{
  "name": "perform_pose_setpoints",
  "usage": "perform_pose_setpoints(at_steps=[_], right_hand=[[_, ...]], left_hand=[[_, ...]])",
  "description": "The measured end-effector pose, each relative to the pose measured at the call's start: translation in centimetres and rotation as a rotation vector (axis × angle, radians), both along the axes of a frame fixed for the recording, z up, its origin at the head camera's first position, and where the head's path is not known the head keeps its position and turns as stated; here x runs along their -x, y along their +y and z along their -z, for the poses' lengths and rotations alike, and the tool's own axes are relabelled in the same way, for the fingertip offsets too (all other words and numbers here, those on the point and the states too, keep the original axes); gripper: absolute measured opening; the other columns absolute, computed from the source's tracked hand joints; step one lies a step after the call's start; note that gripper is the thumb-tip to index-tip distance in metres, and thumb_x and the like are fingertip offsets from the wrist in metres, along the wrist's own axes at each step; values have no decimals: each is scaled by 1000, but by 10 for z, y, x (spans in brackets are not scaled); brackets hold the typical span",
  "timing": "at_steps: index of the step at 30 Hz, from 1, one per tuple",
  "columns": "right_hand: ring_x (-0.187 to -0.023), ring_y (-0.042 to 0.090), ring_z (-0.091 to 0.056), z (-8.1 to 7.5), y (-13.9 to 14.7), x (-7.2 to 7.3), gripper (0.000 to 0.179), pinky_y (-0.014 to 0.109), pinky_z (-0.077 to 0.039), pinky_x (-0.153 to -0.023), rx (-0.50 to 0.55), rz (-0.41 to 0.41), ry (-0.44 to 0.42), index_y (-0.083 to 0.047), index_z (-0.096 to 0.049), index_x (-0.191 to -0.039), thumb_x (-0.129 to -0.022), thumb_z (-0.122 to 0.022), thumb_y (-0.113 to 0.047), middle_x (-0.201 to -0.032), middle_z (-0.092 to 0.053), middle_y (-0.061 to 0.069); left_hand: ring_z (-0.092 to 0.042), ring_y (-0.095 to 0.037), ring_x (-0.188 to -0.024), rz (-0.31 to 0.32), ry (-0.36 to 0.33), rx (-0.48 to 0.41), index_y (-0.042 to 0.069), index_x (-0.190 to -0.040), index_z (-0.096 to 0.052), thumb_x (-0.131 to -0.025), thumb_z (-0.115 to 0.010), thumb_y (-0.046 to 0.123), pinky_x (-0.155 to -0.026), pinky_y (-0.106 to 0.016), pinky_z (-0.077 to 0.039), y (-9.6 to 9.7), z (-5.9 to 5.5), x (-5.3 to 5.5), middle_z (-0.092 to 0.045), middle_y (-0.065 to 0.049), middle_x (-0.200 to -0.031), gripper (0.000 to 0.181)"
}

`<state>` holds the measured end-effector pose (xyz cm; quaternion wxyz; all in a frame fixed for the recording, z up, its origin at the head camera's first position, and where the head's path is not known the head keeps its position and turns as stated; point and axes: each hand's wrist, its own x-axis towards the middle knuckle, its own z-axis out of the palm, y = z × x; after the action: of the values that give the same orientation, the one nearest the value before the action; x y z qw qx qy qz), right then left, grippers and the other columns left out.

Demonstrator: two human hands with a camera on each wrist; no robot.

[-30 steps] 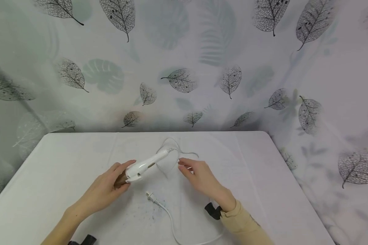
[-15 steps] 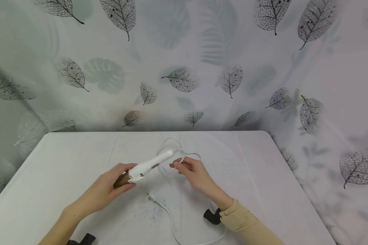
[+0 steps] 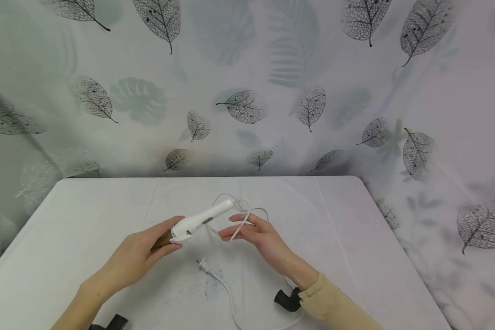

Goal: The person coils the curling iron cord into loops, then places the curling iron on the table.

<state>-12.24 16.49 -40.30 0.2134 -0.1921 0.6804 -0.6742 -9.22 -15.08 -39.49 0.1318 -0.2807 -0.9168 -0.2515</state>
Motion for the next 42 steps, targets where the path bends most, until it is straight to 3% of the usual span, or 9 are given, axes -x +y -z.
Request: perform_pose_setpoints(at_steps=[5,11,15,22,25,29,31,36,42], right_hand=[[-125,22,-59,2,0,-4,31,49,-32,-111,-103,-69,88,-11,-60,-129,-109,-41,-26,-122,-70,6],[-120,23,-61,5,-7,-2,27,34,-41,-107,-97,-146,207,-9,-67,-119,-108,-43,-17,-113,-72,9],[-116,22,-63,9,-10,1,26,29,-43,-105,-96,-181,279,-4,-69,-112,-107,-45,-10,-108,-72,12],[-109,12,-64,8,-11,7,23,47,-34,-113,-279,-163,497,-10,-75,-104,-104,-52,-15,-103,-74,-3],[-109,13,-65,9,-12,11,21,53,-30,-114,-332,-159,646,-13,-75,-104,-103,-54,-14,-101,-74,-7],[-107,14,-63,12,-12,15,19,39,-45,-100,-334,-153,839,-15,-74,-105,-101,-57,-9,-99,-74,-8],[-103,12,-64,13,-11,18,16,34,-47,-94,-323,-152,890,-14,-74,-105,-99,-60,-7,-97,-74,-7],[-89,8,-69,11,-6,23,9,47,-42,-105,-406,-161,989,-9,-74,-96,-89,-72,-3,-88,-74,-5],[-78,9,-56,0,0,33,32,45,-46,-98,-627,-176,1110,-17,-67,-84,-70,-72,12,-80,-64,-10]], left_hand=[[-53,0,-72,-15,57,0,22,-145,-50,-89,-75,32,-64,-24,-49,-2,1,3,-67,10,-105,62],[-62,0,-80,7,-4,-39,18,-143,-52,-90,-73,36,-69,-27,-54,0,2,2,-72,2,-115,60],[-56,2,-70,-10,-51,-41,18,-137,-54,-88,-74,41,-64,-23,-49,2,1,1,-72,4,-95,58],[-55,6,-65,-34,-122,-56,24,-124,-59,-85,-75,48,-60,-20,-46,4,-1,1,-73,5,-86,48],[-56,6,-68,-8,-126,-64,22,-124,-62,-87,-73,49,-61,-20,-48,5,-1,2,-74,4,-91,47],[-56,6,-71,67,-101,-100,18,-123,-66,-88,-73,44,-61,-16,-48,5,1,2,-73,8,-96,44],[-50,8,-67,112,-91,-113,16,-121,-67,-88,-74,41,-58,-13,-45,4,2,2,-69,13,-89,42],[-33,8,-58,196,-114,-108,14,-121,-69,-91,-72,40,-50,-11,-31,2,3,0,-53,19,-73,40],[-37,9,-58,247,-168,-83,17,-121,-69,-94,-67,45,-53,-12,-36,1,2,-1,-54,21,-73,40]])
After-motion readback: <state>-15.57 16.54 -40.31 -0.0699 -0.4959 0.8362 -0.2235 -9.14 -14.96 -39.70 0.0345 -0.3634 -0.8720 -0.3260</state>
